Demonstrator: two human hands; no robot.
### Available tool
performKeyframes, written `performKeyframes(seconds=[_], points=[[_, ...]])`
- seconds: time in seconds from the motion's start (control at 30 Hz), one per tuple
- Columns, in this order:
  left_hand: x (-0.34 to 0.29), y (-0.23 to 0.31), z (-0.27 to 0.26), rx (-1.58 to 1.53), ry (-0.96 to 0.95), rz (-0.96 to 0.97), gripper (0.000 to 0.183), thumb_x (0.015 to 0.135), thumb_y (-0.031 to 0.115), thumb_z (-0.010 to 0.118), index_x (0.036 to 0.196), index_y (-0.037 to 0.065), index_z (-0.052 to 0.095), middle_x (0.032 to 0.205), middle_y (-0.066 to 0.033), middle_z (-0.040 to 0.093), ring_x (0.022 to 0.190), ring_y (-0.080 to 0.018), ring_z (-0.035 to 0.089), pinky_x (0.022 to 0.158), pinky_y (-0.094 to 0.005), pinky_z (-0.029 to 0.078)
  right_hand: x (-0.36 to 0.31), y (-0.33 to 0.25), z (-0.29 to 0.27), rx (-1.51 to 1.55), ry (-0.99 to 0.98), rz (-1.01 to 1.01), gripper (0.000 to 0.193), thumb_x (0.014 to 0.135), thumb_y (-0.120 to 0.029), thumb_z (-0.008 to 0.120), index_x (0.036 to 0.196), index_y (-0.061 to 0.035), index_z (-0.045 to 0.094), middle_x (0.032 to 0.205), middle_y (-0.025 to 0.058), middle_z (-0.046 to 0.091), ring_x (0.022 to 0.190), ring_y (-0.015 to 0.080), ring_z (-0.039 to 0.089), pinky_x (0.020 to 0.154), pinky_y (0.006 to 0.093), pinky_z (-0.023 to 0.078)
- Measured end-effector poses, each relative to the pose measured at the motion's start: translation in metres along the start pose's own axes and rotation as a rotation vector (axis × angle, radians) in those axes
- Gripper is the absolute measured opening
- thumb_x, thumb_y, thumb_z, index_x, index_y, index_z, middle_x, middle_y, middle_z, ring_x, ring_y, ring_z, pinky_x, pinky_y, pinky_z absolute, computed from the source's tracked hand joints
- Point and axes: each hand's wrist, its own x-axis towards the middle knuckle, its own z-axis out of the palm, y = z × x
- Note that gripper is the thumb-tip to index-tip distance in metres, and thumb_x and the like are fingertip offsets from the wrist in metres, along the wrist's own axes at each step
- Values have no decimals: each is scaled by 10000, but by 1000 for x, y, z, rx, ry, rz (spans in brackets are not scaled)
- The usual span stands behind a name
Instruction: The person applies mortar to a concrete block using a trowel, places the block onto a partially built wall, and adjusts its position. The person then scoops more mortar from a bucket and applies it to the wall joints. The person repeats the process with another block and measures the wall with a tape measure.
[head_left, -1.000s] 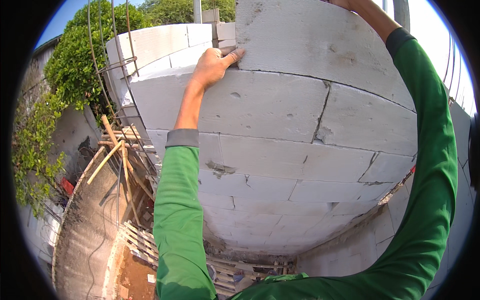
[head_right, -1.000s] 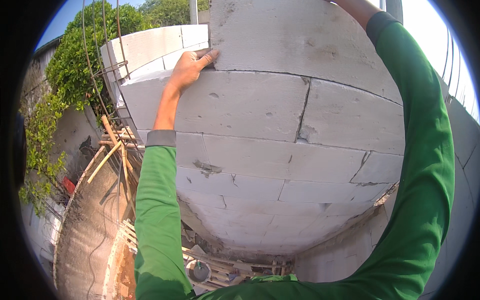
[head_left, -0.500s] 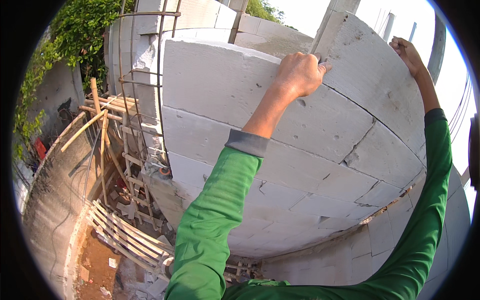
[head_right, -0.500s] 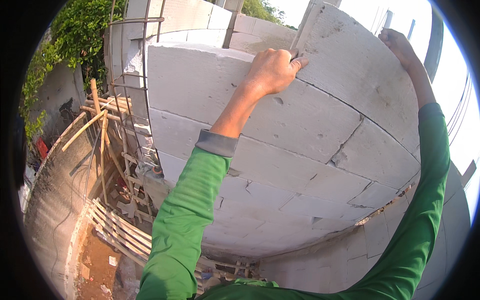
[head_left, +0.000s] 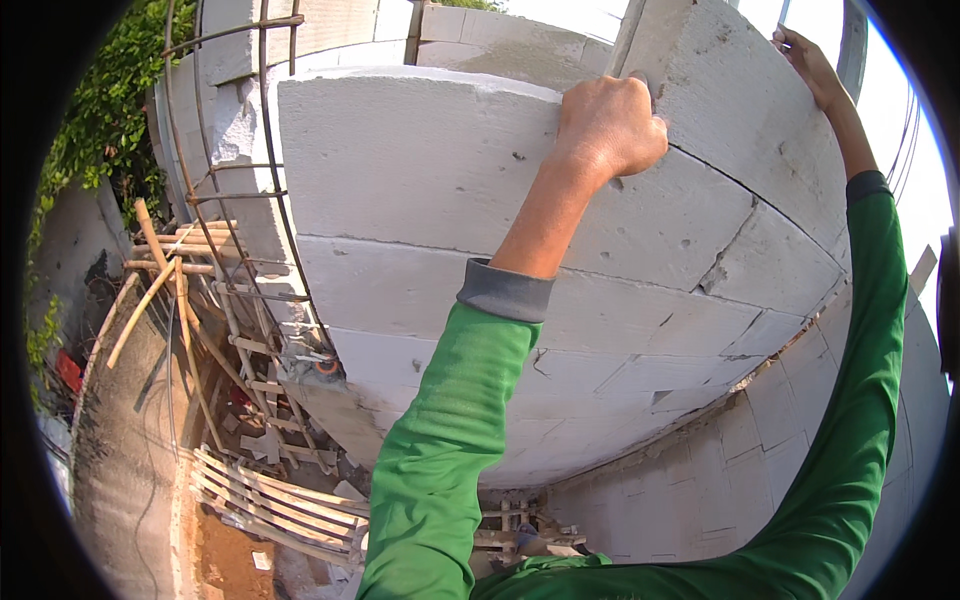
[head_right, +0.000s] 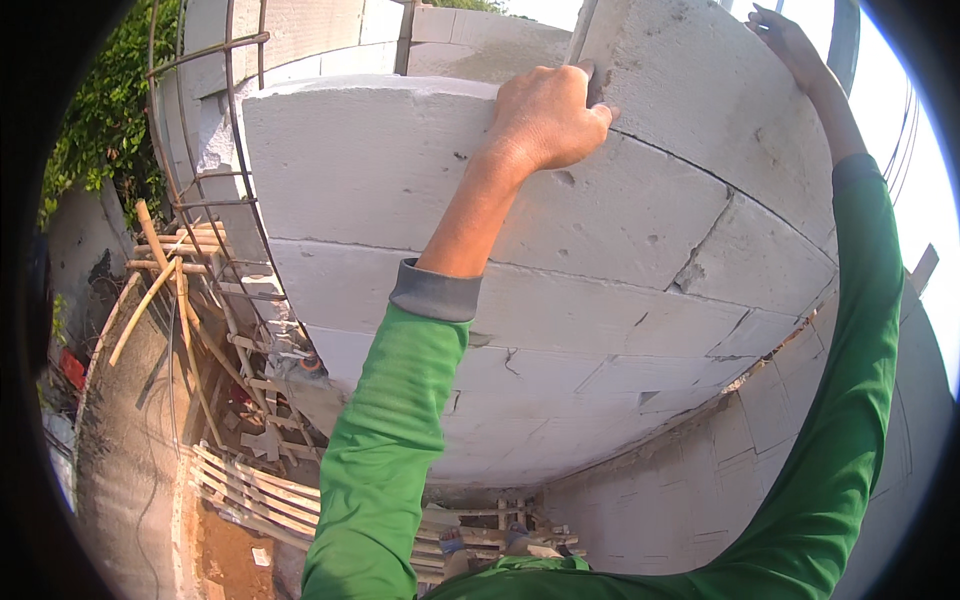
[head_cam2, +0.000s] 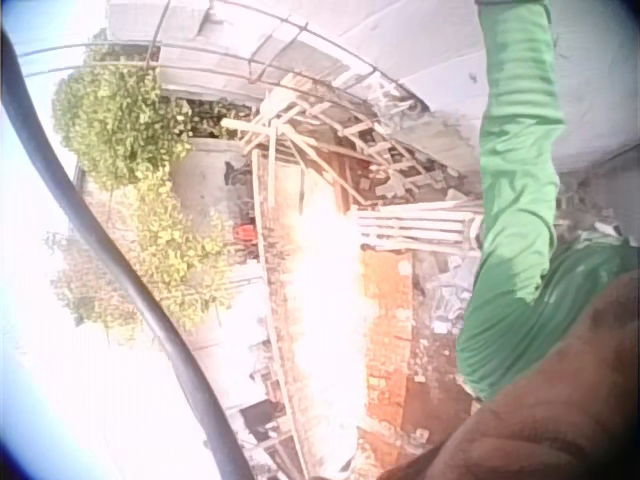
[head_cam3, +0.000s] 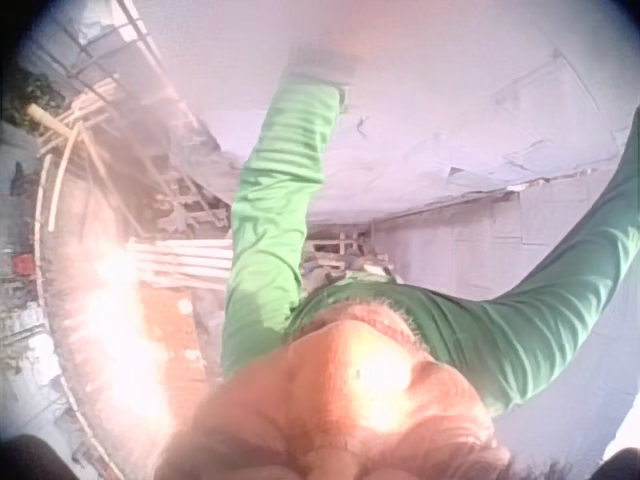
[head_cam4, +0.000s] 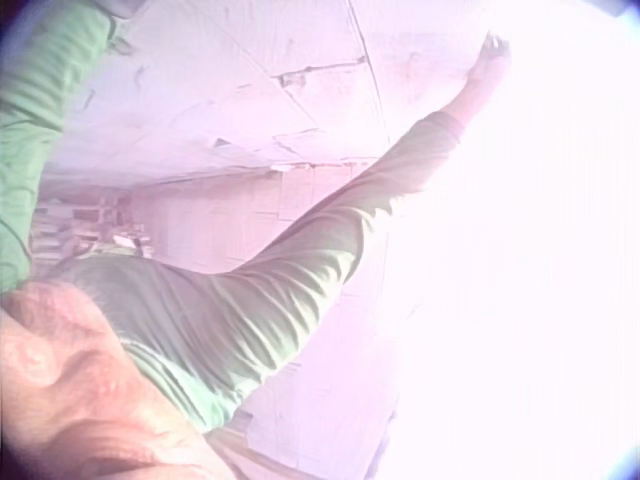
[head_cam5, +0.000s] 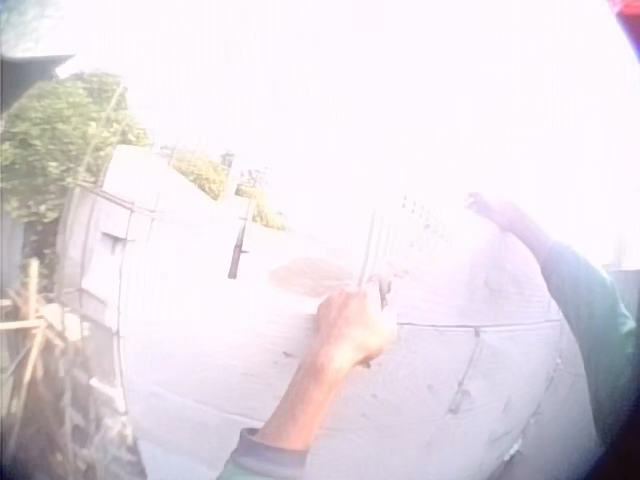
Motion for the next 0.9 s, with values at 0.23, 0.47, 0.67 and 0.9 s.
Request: performKeyframes(seconds=[0.23, 0.47, 0.67, 0.9], points=[[9, -16, -8, -208, 39, 61, 344, 860, 262, 542, 852, -50, 687, 647, -167, 640, 630, -238, 626, 634, -411, 532, -74, 5, 55, -689, 664, -579, 263, 1069, -299, 551, 1177, -60, 570, 1124, 68, 616, 1085, 175, 602, 971, 334, 507], [-7, -1, 8, -328, 179, 79, 863, 986, 499, 501, 1514, -161, 327, 1466, -403, 453, 1416, -417, 477, 1156, -457, 404, -359, 34, 224, -506, 601, -976, 382, 869, -69, 697, 1212, -53, 530, 1196, 172, 624, 1067, 284, 628, 903, 443, 531], [-56, 26, 52, 302, 432, 273, 802, 1043, 444, 471, 1627, 1, 146, 1620, -342, 246, 1508, -462, 297, 1270, -540, 213, -604, 173, 336, -439, 319, -9, 496, 872, -91, 728, 1300, -57, 479, 1294, 192, 522, 1146, 371, 561, 954, 456, 470], [-171, 70, 111, -416, 448, -324, 666, 1061, 281, 443, 1603, -18, 200, 1636, -296, 244, 1463, -439, 390, 1129, -494, 484, -1038, 325, 327, -809, 294, 1182, 333, 859, -180, 674, 1128, 4, 601, 1120, 254, 607, 984, 446, 626, 900, 557, 494]])
